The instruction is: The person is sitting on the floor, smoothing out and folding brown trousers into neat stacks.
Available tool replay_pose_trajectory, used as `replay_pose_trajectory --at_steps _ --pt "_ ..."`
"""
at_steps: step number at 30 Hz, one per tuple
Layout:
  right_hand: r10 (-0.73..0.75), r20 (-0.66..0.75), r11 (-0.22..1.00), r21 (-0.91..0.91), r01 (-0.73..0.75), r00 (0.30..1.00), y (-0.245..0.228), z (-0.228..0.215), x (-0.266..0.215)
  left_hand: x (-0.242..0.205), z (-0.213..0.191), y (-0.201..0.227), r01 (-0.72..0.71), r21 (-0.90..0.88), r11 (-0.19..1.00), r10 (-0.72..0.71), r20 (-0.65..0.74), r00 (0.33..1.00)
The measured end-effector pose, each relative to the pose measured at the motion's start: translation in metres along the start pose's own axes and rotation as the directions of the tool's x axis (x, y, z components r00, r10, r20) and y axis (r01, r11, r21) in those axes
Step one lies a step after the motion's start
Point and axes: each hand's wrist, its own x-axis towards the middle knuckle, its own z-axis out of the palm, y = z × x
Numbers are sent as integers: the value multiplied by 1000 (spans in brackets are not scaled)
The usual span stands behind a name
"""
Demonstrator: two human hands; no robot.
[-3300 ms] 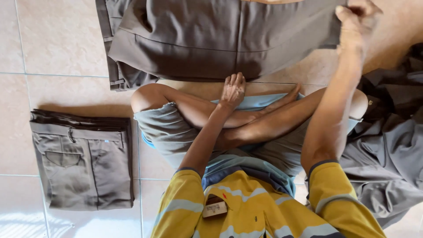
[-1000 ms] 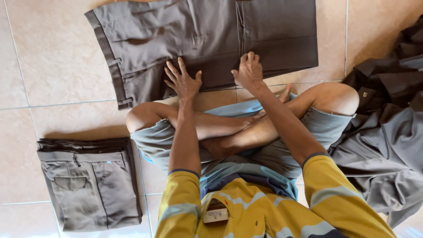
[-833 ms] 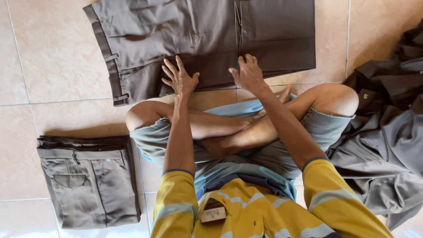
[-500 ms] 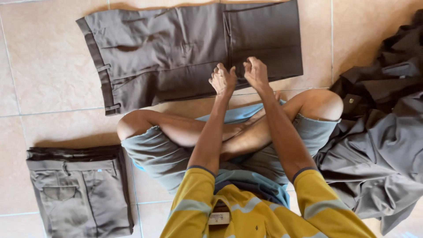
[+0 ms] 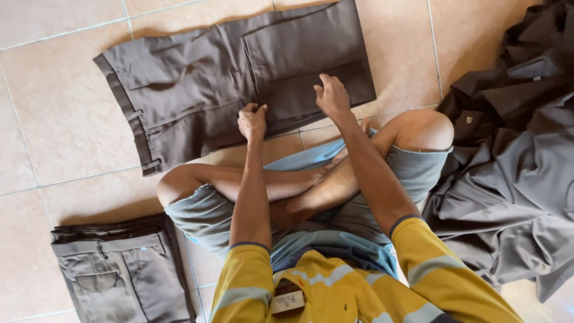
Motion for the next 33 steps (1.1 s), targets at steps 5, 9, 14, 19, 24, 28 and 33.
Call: replay_pose_trajectory --at_steps 5,9,14,19,24,28,33 --pt "191 -6 885 -432 -175 982 -22 -60 3 -4 -5 -4 25 -75 997 -23 29 999" --pt "301 45 882 -393 -260 953 -3 -72 12 -11 -14 6 51 -109 993 -44 62 997" --pt "360 -81 892 -262 -369 929 36 -57 30 -21 -15 13 25 -61 998 -21 72 997" --pt "466 -142 854 -187 -485 874 40 -69 39 -17 -9 12 42 -68 997 -39 51 998" --pt "543 -76 828 -116 -549 836 102 -45 64 -26 -12 10 -16 -81 997 15 -8 1000" --pt "362 -84 922 -116 -370 928 153 -37 97 -49 -19 23 -172 27 985 174 -154 973" --pt "340 -21 933 132 -335 940 123 -93 99 -40 7 10 -402 313 861 462 -148 874"
